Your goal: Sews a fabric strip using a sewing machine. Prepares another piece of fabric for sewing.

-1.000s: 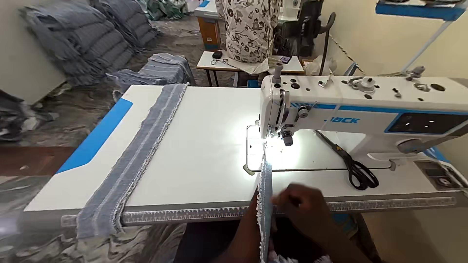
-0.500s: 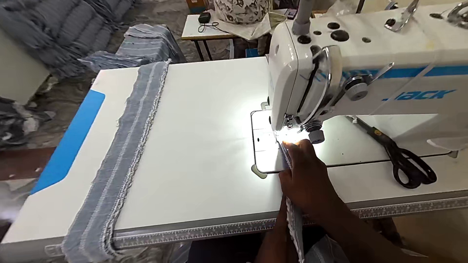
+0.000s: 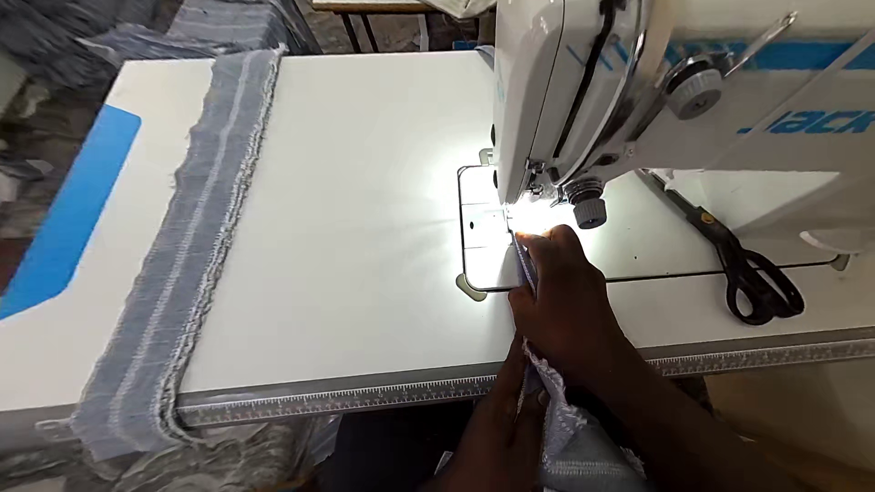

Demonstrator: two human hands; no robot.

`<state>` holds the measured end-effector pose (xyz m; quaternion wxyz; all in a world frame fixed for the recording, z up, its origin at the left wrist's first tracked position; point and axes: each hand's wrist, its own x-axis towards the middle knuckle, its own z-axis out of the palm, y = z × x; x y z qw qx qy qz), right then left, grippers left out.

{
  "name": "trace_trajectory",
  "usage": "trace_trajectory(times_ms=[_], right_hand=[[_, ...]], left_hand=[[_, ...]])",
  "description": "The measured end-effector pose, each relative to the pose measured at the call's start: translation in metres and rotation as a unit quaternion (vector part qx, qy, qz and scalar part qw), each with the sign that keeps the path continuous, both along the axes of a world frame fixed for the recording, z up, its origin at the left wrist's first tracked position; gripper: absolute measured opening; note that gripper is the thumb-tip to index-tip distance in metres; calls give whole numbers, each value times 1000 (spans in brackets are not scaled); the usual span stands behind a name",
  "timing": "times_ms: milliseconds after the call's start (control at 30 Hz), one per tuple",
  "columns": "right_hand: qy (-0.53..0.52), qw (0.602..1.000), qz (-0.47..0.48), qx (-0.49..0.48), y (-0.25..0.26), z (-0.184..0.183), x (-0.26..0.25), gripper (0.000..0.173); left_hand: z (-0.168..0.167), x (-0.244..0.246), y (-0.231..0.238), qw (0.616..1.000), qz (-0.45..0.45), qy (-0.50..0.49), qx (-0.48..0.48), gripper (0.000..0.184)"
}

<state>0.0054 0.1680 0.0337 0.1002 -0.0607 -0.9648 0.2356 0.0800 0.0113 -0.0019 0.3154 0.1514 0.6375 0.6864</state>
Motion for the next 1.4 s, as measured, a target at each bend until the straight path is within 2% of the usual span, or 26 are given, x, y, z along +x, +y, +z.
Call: trace_trajectory(times_ms=[467,567,1200,1300,1400], right_hand=[[8,1000,3,5,1,0,-1,53],[12,1000,-2,6,0,-2,-2,51],[11,1000,-14,8,2,-3,-1,52],[13,1000,-13,8,2,-4,-1,54],[8,1000,-8,13,2,-1,1,55]], left_hand=[[2,-1,0,999,13,-28,9,70],[0,-1,1,1000,19,-20,1,64],[0,0,6,1000,13,-25,5,64],[0,0,5,1000,7,4,-18,63],[11,-2,2,996,-13,-45,-77,65]])
